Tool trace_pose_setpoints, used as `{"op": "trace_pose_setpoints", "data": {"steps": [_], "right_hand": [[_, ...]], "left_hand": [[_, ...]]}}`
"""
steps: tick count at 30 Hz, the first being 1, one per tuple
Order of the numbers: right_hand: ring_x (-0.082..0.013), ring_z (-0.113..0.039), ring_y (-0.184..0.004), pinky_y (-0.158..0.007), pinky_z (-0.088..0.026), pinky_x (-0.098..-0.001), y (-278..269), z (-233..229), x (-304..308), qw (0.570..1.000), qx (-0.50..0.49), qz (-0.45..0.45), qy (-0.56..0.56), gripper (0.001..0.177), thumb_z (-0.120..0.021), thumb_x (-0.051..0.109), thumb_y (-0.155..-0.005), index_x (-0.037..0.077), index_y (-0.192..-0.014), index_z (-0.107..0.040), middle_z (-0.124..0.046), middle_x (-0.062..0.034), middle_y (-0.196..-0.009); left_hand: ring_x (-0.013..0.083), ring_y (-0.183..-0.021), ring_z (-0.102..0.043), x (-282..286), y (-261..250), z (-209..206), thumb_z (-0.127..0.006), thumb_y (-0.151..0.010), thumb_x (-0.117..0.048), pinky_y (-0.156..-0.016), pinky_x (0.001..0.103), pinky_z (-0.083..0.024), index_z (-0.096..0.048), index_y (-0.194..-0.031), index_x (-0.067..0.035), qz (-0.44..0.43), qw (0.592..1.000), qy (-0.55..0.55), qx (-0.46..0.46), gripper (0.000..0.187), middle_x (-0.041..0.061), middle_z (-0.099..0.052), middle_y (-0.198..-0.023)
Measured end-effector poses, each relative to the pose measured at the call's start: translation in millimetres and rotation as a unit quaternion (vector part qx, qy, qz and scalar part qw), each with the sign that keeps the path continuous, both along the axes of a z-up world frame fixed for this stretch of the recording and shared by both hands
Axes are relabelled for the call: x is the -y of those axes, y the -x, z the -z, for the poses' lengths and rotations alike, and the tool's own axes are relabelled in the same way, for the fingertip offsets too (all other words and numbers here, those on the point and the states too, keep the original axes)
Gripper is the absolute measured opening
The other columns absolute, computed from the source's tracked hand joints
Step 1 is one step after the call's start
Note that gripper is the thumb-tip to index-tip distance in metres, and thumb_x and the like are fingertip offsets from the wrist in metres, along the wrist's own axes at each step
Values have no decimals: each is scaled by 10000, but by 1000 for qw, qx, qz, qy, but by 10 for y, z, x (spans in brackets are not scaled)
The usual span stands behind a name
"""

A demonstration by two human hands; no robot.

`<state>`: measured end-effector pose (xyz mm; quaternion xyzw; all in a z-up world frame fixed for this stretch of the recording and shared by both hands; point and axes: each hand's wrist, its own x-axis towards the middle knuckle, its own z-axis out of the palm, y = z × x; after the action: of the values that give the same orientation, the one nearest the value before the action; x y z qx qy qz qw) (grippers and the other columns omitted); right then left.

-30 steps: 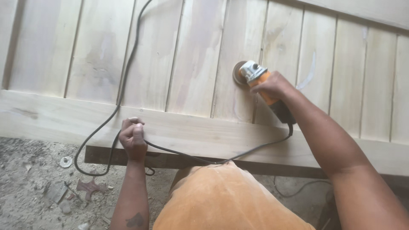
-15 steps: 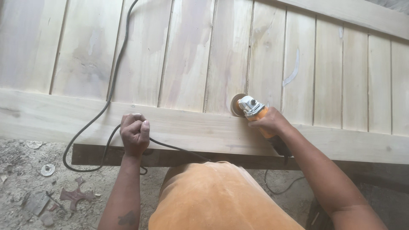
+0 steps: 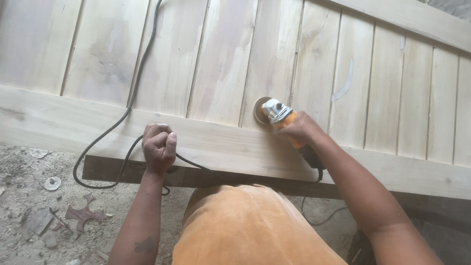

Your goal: The person uses an electric sander to smooth the surface of a wooden door. They move the sander across the panels and frame while holding the power cord with the other hand to keep it clear of the tool's path.

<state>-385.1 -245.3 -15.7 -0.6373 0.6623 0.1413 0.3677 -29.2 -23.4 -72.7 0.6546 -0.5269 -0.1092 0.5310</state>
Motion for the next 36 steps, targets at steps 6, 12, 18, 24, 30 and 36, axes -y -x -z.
{"op": "trace_pose_setpoints", "data": {"steps": [6, 12, 18, 24, 30, 36], "right_hand": [[-246, -722, -721, -629, -582, -364, 118, 43, 525, 997, -3, 62, 37, 540, -918, 326, -619, -34, -970, -721, -734, -162, -864], [-241, -726, -726, -632, -586, -370, 223, 101, 409, 999, 0, 47, 13, 517, -910, 339, -634, -26, -949, -723, -737, -155, -859], [-236, -732, -752, -674, -579, -374, -68, -18, -101, 1000, 9, -16, -5, 535, -908, 388, -604, 43, -975, -736, -749, -125, -859], [-251, -738, -759, -691, -585, -380, -384, -167, -208, 997, -25, -77, -12, 561, -874, 428, -612, 29, -987, -747, -753, -154, -870], [-256, -735, -760, -686, -585, -381, -743, -186, -56, 995, -20, -97, -19, 557, -857, 407, -628, 24, -1013, -735, -746, -162, -884], [-259, -725, -762, -686, -582, -374, -1028, -65, 349, 995, -21, -97, -6, 567, -883, 367, -621, -4, -1023, -732, -732, -168, -898]], "left_hand": [[245, -924, -590, 22, 4, -11, -622, -912, -93, -851, 386, -498, -573, -630, -28, -4, 1000, -10, 7, 294, 88, -669, -887], [265, -933, -572, -27, -1, 13, -620, -929, -90, -858, 403, -482, -575, -650, -5, -4, 1000, -11, -19, 295, 108, -662, -904], [255, -926, -577, 43, -19, -16, -620, -935, -104, -845, 399, -489, -568, -640, -12, 0, 1000, 17, -17, 313, 99, -660, -886], [246, -929, -581, 43, -28, -2, -617, -926, -102, -843, 390, -497, -573, -637, -21, 0, 1000, 8, -11, 304, 85, -659, -882], [240, -913, -586, 29, -28, -25, -617, -918, -102, -822, 382, -501, -589, -651, -20, -6, 1000, 5, -9, 281, 83, -658, -881], [249, -885, -586, 19, -11, -35, -620, -911, -100, -795, 387, -494, -562, -640, -14, -6, 1000, -3, -13, 290, 88, -649, -869]]}}
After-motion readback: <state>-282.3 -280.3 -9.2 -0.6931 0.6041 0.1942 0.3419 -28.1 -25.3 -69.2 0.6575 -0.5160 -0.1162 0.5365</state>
